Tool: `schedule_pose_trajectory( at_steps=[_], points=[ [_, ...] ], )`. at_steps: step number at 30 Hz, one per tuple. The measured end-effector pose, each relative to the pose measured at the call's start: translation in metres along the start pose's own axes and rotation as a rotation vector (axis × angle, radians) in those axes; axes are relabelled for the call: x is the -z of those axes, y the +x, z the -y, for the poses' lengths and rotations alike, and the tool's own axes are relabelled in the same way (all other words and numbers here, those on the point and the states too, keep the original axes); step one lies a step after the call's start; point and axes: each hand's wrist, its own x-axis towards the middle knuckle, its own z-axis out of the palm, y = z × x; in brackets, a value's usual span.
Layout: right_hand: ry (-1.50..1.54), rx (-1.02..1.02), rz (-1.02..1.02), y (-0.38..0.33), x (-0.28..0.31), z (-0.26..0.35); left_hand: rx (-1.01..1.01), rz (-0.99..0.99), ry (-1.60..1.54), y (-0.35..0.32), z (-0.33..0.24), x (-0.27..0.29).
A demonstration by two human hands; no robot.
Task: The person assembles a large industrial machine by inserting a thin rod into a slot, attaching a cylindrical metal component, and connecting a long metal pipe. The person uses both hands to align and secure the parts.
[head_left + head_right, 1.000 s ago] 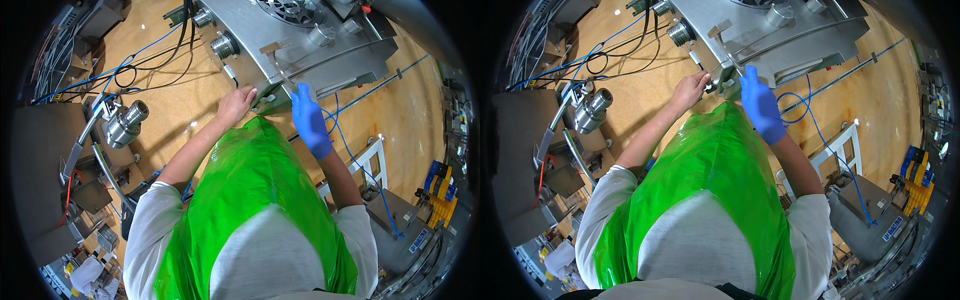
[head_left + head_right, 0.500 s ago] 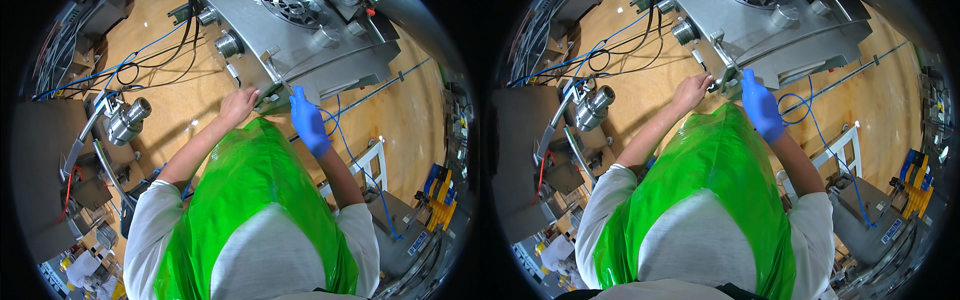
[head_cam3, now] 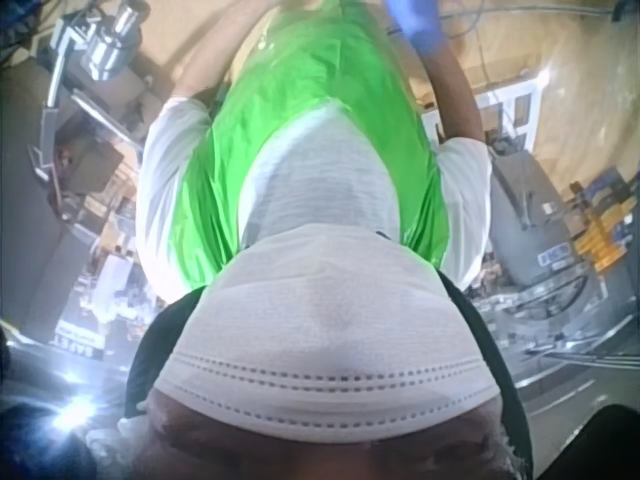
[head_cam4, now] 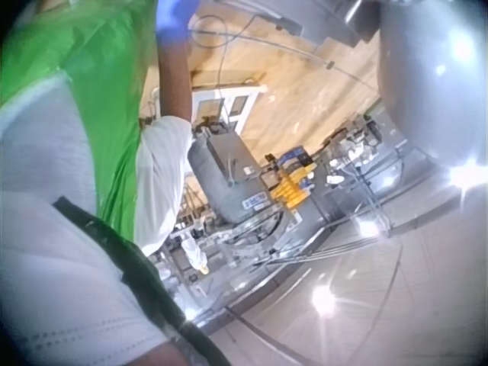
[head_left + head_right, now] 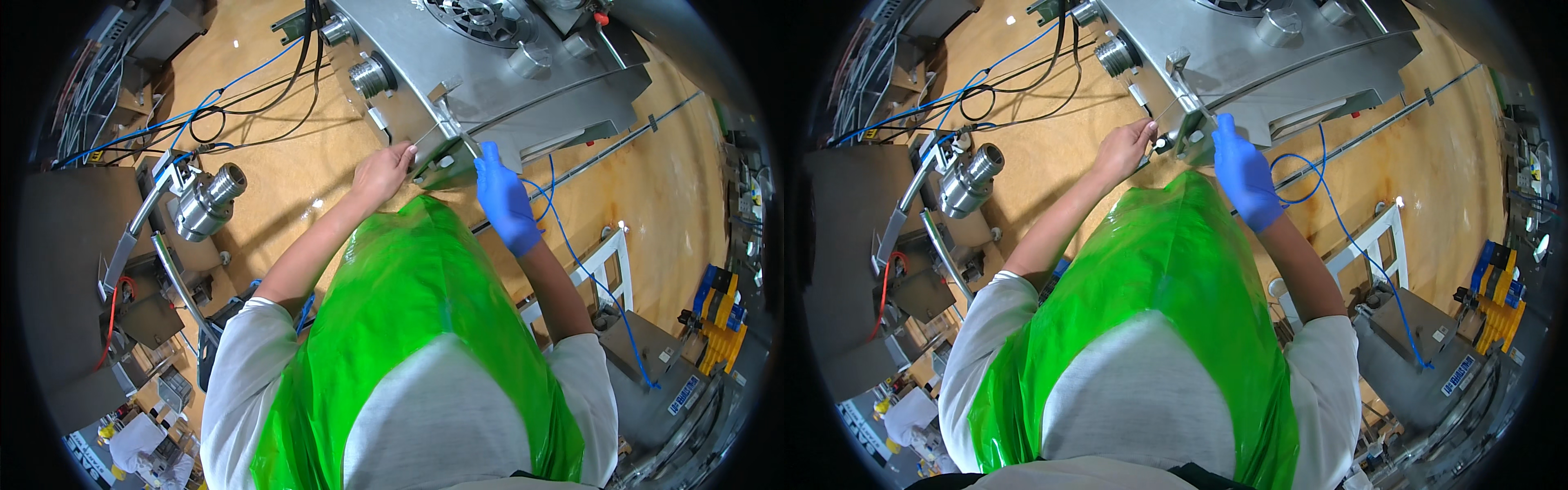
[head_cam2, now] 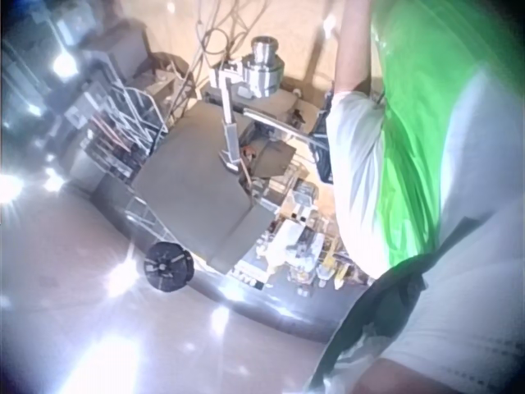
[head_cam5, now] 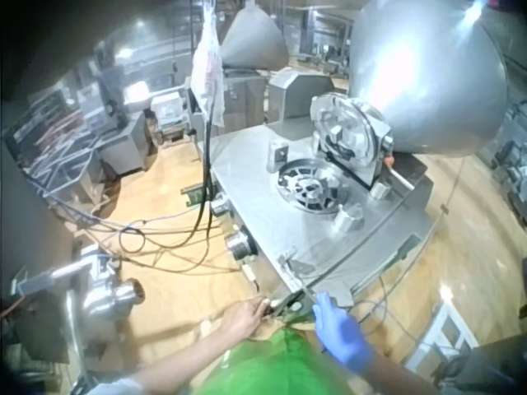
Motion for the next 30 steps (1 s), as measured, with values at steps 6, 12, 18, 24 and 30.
schedule_pose_trajectory(
  at_steps=[6, 12, 18, 24, 30],
  points=[
    [0.023, 0.019, -0.051, 0.002, 0.018, 0.027, 0.001, -0.028, 0.010, -0.003, 0.001, 0.002],
    [0.134, -0.098, -0.007, 0.000, 0.020, 0.021, -0.008, -0.156, -0.147, -0.007, -0.014, 0.005],
    [0.221, -0.173, -0.037, 0.001, 0.029, 0.027, -0.138, -0.217, -0.125, 0.006, -0.012, -0.011],
    [0.182, -0.107, -0.042, -0.001, 0.020, 0.008, -0.129, -0.203, 0.061, 0.009, -0.003, -0.014],
    [0.097, -0.107, 0.002, -0.002, 0.012, 0.012, -0.176, -0.181, 0.128, 0.004, -0.001, -0.018]
  ],
)
